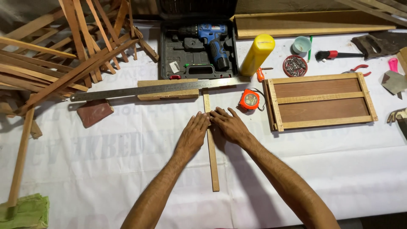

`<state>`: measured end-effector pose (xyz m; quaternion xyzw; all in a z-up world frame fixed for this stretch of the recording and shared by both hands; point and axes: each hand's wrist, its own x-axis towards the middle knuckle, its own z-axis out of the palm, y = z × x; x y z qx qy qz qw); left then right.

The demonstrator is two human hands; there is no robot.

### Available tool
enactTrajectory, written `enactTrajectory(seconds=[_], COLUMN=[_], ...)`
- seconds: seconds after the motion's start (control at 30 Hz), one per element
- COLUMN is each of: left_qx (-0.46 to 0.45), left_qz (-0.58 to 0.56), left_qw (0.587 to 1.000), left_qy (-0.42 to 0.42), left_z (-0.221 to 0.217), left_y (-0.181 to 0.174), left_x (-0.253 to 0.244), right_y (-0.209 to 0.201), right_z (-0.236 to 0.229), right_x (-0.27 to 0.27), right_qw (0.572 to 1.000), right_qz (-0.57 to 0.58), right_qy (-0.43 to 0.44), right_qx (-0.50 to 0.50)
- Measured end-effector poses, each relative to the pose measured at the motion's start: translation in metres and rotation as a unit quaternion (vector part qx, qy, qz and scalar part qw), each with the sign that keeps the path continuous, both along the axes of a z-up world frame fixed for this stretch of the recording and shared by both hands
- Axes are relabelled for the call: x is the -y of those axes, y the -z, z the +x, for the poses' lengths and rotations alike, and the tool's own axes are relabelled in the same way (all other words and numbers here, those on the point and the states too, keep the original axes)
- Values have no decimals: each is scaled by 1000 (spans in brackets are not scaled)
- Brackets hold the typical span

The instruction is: Assembling and measuring wooden frame components using various tools.

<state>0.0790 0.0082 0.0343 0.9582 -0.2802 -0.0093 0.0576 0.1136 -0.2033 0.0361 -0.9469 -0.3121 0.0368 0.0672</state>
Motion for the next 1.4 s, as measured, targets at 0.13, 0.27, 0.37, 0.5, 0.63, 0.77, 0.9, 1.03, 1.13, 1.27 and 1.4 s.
enactTrajectory(seconds=[0.13,0.27,0.37,0.5,0.63,0.77,0.9,1.03,1.13,1.27,1.4], left_qx=[9,-24,-23,7,3,14,16,22,10,15,58], left_qz=[-46,-46,-35,-35,-59,-90,-104,-77,-77,-149,-291], left_qw=[999,998,999,999,998,996,994,997,996,987,951], left_qy=[6,19,28,36,21,-2,-18,-24,-33,-52,-85], left_z=[-46,-85,-95,-81,-44,-7,29,57,66,59,44], left_y=[9,3,6,12,20,24,22,23,25,11,-20], left_x=[-3,-4,-5,-8,-8,-7,-5,-3,-2,-7,-24], right_y=[1,-13,-9,3,-7,-14,-14,3,7,-16,-64], right_z=[-47,-91,-102,-91,-55,-17,19,49,57,50,25], right_x=[3,5,7,8,-1,-8,-10,-10,-8,-6,-18], right_qw=[1000,1000,999,999,997,995,995,993,990,986,957], right_qz=[0,1,7,34,52,73,71,102,127,154,261], right_qy=[-7,-17,-25,-17,7,34,40,40,50,54,115], right_qx=[0,-24,-30,-25,-49,-61,-62,-41,-33,-36,-55])
